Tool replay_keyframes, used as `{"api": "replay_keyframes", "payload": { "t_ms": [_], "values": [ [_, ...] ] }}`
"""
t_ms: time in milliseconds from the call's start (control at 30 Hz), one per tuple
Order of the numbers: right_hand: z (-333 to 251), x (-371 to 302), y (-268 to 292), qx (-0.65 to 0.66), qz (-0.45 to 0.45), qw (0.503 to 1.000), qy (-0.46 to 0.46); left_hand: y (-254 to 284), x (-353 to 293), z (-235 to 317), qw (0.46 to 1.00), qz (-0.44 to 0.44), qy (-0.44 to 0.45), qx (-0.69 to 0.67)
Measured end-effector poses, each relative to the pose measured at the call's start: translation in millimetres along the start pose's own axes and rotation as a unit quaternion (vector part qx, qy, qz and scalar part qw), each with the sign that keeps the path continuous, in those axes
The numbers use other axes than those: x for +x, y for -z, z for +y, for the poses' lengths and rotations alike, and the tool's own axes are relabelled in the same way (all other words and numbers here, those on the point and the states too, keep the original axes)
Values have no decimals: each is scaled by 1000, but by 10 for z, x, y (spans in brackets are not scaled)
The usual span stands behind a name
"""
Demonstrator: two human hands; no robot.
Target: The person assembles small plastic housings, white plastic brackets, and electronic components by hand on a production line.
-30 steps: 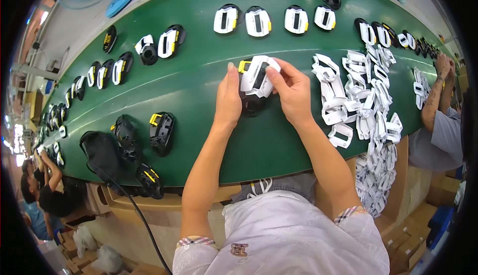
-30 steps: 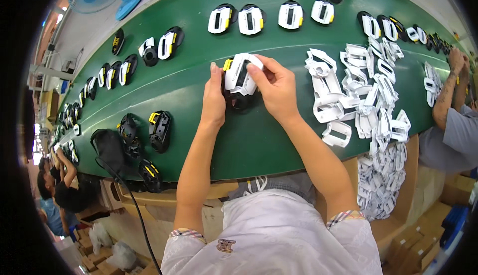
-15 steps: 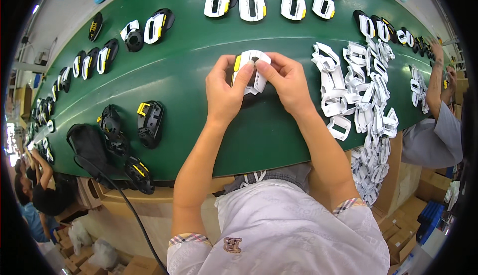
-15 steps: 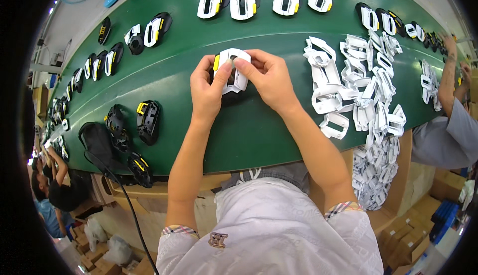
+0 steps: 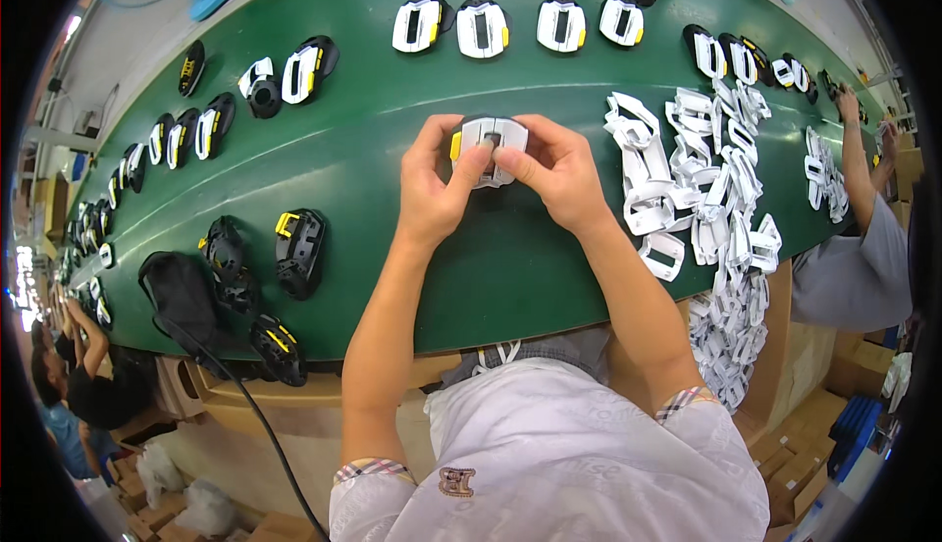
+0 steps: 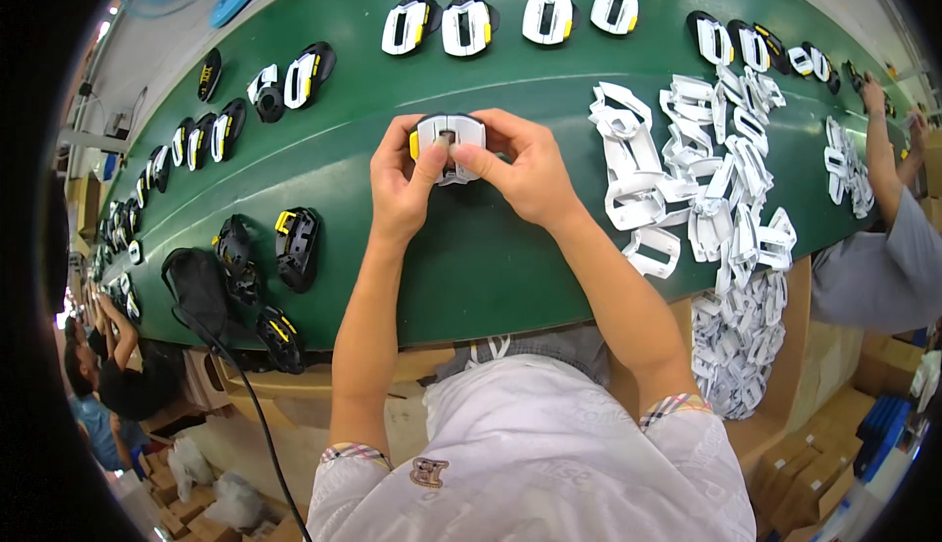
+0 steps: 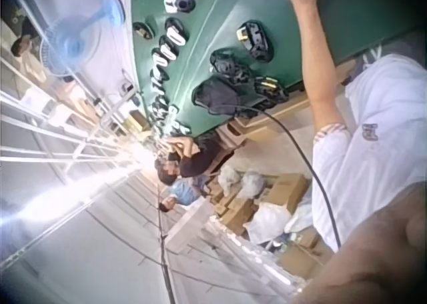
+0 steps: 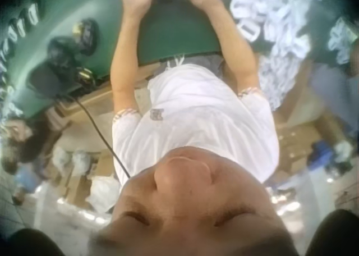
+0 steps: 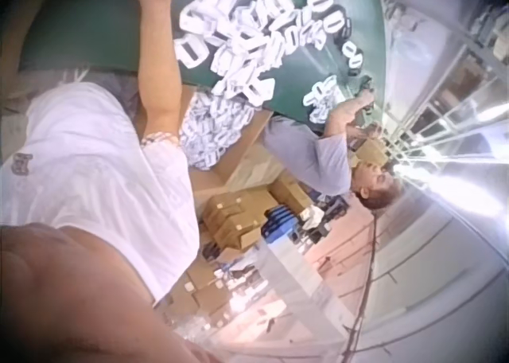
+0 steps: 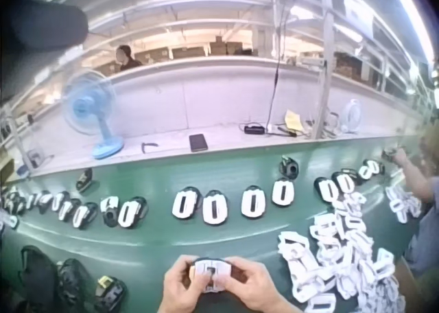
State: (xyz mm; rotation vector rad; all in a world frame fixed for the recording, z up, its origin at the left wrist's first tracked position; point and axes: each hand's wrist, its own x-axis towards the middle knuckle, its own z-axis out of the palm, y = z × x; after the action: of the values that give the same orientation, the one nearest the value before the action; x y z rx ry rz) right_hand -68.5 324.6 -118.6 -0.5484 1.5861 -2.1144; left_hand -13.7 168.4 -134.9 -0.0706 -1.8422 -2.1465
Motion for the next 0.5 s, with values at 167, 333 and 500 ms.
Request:
{"api": "replay_keyframes", "payload": {
  "t_ms": [167, 333, 500],
  "values": [
    [-161, 27, -21, -471, 2, 829, 302, 155, 159, -92, 996, 46, -61, 40],
    [18, 36, -108, -463, -40, 840, 279, 83, 88, 23, 979, 63, 188, -55],
    [32, -44, -183, -79, 18, 993, 82, -12, 49, -41, 981, 133, 140, 3]
  ]
}}
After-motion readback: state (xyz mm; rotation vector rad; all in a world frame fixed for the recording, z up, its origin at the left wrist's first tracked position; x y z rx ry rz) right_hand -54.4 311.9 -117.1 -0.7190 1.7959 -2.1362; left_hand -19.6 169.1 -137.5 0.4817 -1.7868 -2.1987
